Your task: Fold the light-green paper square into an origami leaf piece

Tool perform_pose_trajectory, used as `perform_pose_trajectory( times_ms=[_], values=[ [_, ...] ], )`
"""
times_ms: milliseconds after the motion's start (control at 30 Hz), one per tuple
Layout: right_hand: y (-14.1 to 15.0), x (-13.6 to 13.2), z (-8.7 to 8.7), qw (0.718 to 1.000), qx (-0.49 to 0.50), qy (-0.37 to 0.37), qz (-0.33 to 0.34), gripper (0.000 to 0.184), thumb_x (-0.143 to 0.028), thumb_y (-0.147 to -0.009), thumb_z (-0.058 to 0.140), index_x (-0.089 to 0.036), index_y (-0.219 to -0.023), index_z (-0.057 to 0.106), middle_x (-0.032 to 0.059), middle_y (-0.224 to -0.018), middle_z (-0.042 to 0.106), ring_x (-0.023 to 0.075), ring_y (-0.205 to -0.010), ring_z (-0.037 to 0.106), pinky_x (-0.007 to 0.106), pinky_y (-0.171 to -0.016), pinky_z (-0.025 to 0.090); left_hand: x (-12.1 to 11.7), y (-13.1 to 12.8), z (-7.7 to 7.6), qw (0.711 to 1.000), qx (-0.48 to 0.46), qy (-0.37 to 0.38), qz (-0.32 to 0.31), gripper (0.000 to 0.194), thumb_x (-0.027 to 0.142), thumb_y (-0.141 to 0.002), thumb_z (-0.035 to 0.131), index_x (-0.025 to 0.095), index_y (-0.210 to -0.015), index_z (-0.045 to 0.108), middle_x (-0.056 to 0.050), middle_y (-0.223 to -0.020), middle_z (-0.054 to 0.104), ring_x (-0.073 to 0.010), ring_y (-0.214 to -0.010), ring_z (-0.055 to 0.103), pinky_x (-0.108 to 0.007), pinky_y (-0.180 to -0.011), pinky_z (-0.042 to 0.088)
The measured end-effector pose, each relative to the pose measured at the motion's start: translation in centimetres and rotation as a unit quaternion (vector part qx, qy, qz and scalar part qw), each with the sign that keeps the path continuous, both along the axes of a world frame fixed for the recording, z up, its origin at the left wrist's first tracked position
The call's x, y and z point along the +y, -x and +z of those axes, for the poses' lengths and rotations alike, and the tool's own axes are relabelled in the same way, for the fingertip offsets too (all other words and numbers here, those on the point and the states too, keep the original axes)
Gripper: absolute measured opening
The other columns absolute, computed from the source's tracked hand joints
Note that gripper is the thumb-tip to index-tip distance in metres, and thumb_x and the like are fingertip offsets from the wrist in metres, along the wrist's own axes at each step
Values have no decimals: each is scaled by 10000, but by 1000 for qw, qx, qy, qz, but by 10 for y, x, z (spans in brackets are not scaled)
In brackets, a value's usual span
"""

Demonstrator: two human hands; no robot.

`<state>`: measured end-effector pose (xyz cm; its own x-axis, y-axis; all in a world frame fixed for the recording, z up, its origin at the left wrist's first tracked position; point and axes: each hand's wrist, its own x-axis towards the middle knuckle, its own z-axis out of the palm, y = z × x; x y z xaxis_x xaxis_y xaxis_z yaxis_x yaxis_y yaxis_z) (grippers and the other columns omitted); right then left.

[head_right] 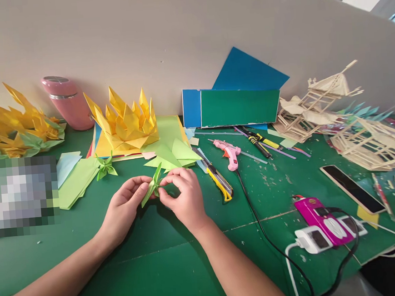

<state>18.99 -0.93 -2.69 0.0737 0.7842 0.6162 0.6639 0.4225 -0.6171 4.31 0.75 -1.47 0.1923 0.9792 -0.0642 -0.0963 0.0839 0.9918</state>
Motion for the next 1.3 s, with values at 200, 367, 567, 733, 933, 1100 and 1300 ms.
perform_pose_trajectory(
  times_ms=[200, 367, 567, 733, 933, 1100, 1300],
  values=[
    [-1, 2, 0, 999, -20, -30, -6, 96, -127, -734, 602, -213, -691, 607, 30, -786, 607, 200, -787, 556, 344, -729, 468, 4, 0, -2, 998, 54, -11, 16, 309, 454, -669, 700, 198, -838, 663, -15, -806, 694, -154, -756, 628, -256, -703, 492],
    [-1, 3, -1, 999, -30, -37, 16, 113, -115, -734, 593, -214, -680, 593, 23, -769, 598, 193, -771, 552, 331, -714, 467, 7, 4, -2, 998, 65, -19, 14, 294, 458, -637, 718, 198, -771, 683, -11, -777, 697, -151, -718, 621, -254, -686, 494],
    [-3, 2, -1, 998, -28, -39, 42, 108, -122, -767, 589, -212, -709, 591, 24, -793, 604, 189, -794, 560, 334, -745, 469, 6, 4, 3, 998, 64, 17, 7, 365, 472, -574, 760, 175, -783, 722, -33, -786, 728, -148, -687, 622, -256, -673, 503],
    [-7, -2, 0, 995, -26, -28, 88, 105, -134, -829, 567, -216, -772, 597, 38, -865, 629, 190, -864, 585, 341, -780, 482, -3, 13, 8, 997, 76, 14, 7, 380, 456, -535, 794, 188, -801, 748, -56, -827, 762, -201, -726, 676, -325, -725, 551],
    [-5, -7, 2, 984, -69, -29, 160, 115, -135, -883, 531, -218, -824, 586, 42, -858, 634, 176, -835, 583, 333, -761, 492, -10, 31, 5, 988, 148, -40, -1, 266, 428, -559, 782, 236, -741, 751, -12, -694, 759, -224, -664, 701, -331, -685, 584],
    [-3, -11, 5, 984, -78, -36, 155, 132, -124, -885, 501, -213, -818, 573, 45, -840, 624, 181, -822, 570, 334, -742, 486, -9, 33, 7, 965, 217, -144, 14, 92, 368, -602, 749, 285, -643, 751, 9, -659, 749, -216, -609, 678, -313, -651, 564],
    [0, -15, 6, 985, -75, -46, 148, 147, -112, -879, 471, -205, -817, 567, 53, -831, 618, 185, -810, 555, 338, -732, 480, -9, 36, 5, 942, 256, -218, -2, 104, 363, -700, 668, 287, -664, 730, 12, -674, 736, -201, -622, 658, -295, -662, 532]
  ],
)
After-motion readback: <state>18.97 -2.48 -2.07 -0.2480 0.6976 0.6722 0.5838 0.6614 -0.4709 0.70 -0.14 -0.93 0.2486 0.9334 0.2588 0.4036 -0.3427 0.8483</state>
